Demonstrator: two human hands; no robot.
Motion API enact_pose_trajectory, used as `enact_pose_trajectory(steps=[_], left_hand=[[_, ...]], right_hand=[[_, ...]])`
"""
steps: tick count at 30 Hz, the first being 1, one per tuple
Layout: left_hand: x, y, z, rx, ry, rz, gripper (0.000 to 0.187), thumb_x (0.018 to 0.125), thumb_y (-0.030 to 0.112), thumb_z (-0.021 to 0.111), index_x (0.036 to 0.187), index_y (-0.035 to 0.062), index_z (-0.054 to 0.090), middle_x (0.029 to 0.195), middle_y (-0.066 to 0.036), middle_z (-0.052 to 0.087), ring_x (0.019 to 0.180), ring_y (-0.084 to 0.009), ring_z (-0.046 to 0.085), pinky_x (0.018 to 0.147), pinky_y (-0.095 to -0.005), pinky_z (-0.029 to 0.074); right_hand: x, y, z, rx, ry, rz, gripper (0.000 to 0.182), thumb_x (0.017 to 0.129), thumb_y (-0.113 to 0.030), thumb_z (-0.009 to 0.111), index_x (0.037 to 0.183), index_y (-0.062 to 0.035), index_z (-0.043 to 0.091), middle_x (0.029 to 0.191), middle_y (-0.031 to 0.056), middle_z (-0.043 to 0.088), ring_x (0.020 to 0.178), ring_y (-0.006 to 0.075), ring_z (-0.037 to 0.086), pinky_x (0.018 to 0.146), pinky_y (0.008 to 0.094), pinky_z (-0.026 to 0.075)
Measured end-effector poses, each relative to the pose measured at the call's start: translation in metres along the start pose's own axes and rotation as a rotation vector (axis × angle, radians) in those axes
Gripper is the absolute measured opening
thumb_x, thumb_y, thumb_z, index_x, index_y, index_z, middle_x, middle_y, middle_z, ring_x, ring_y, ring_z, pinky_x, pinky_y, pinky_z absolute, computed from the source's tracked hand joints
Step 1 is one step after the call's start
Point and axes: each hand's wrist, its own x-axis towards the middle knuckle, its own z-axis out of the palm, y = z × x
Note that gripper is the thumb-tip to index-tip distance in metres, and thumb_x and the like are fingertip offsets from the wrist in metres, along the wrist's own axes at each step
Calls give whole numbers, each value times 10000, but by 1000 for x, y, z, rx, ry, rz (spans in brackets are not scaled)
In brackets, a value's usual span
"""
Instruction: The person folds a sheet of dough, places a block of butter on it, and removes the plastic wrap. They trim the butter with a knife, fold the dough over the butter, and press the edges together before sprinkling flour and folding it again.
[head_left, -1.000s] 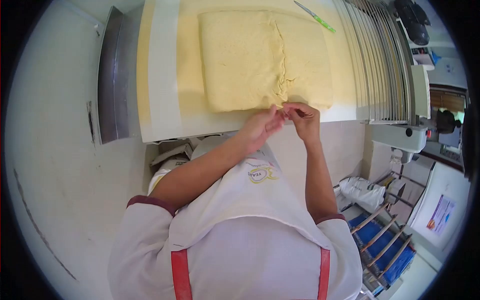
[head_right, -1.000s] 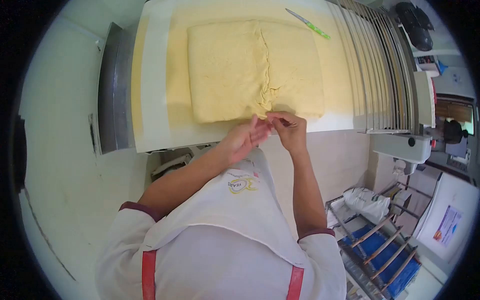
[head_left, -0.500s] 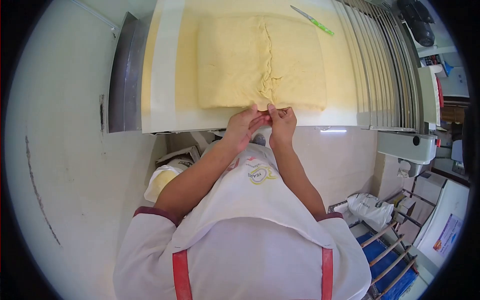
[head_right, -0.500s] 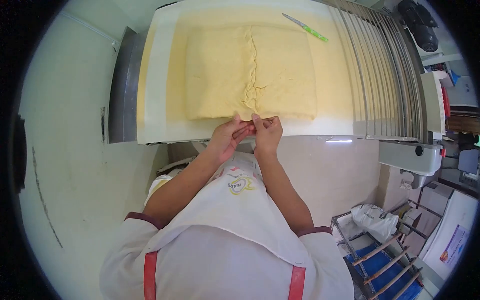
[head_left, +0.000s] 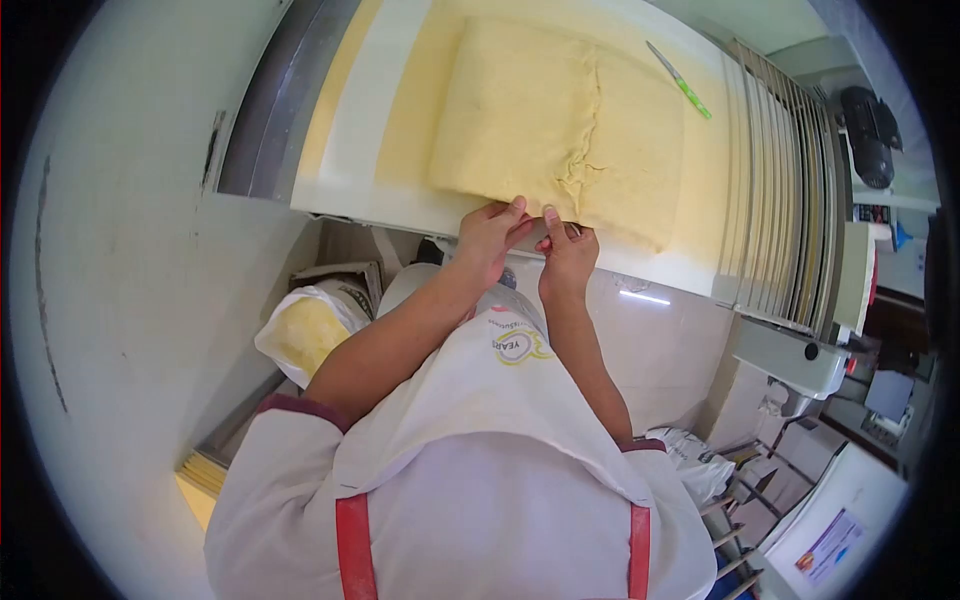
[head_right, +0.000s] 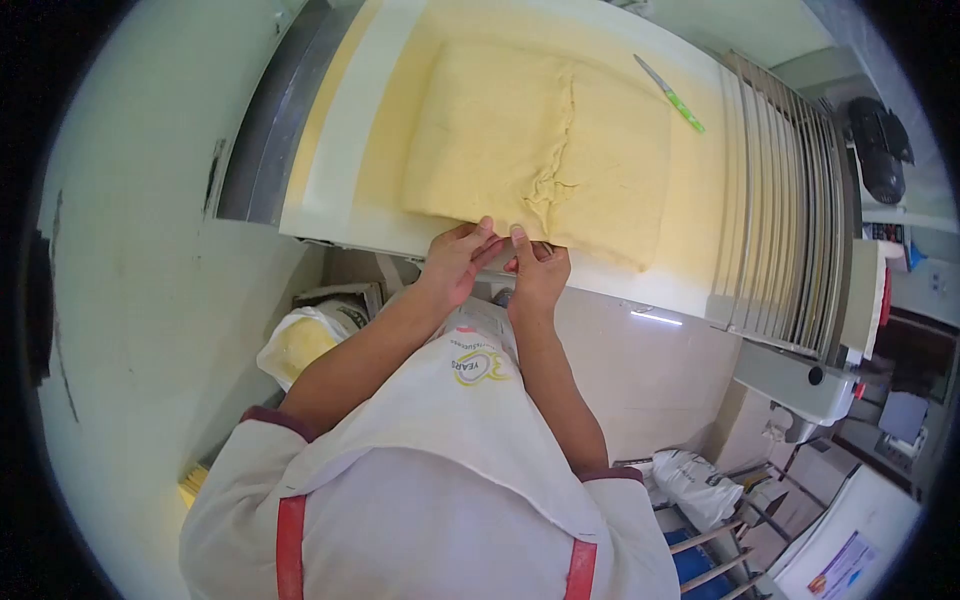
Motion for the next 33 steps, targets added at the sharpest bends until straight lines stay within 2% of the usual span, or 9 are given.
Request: enact_pose_trajectory(steps=[5,9,15,18,21,24,26,30,33], left_hand=[[4,0,-15,87,-27,-10,212,904,182,666,1012,14,597,980,-77,626,915,-176,618,900,-308,512],[-8,18,-16,14,-105,-144,176,897,159,669,968,15,596,984,-80,630,926,-178,619,879,-304,522],[0,13,-22,87,28,54,244,905,191,663,1028,-11,604,1045,-111,636,949,-193,624,898,-319,518],[-5,25,-24,98,-27,-75,246,896,173,673,1036,-18,604,1027,-111,643,935,-193,629,884,-321,527],[-1,27,-25,-54,-34,-55,238,891,154,675,1038,-21,606,993,-105,651,921,-192,635,861,-308,537],[1,20,-28,60,36,63,316,909,211,660,1096,-34,587,1056,-126,643,974,-213,628,913,-338,516],[2,21,-29,105,45,56,349,913,230,655,1115,-43,579,1073,-135,638,990,-221,624,929,-341,506],[-13,41,-30,55,-81,-103,303,906,211,665,1075,-29,590,1034,-125,645,952,-210,634,897,-326,520],[-6,43,-35,-13,-12,-6,301,901,219,673,1065,-21,593,1022,-125,648,949,-207,638,886,-328,524]], right_hand=[[-7,6,3,44,-147,156,325,838,-73,710,1105,-21,532,969,73,644,713,113,583,506,243,459],[-8,-6,16,91,-59,90,260,846,-100,716,1043,-38,557,885,20,614,582,87,504,519,228,457],[-5,5,12,11,-178,170,322,844,-85,703,1130,-54,558,977,20,634,718,96,574,545,245,471],[-4,4,20,87,-135,142,323,847,-76,693,1138,-54,554,987,16,629,720,92,572,550,251,481],[-15,-2,27,101,-113,122,301,853,-64,680,1129,-59,562,982,13,628,731,87,567,554,252,477],[-17,-3,26,41,-188,183,290,857,-63,675,1125,-71,566,976,7,633,771,85,572,578,253,471],[-10,6,25,7,-262,273,291,859,-68,673,1128,-80,563,976,1,638,813,87,579,592,252,472],[-14,-2,36,119,-159,182,280,860,-91,679,1116,-73,569,959,-1,638,755,81,570,588,254,473],[-23,-3,34,75,-176,199,263,862,-105,683,1101,-74,577,942,-7,635,735,79,560,575,256,456]])
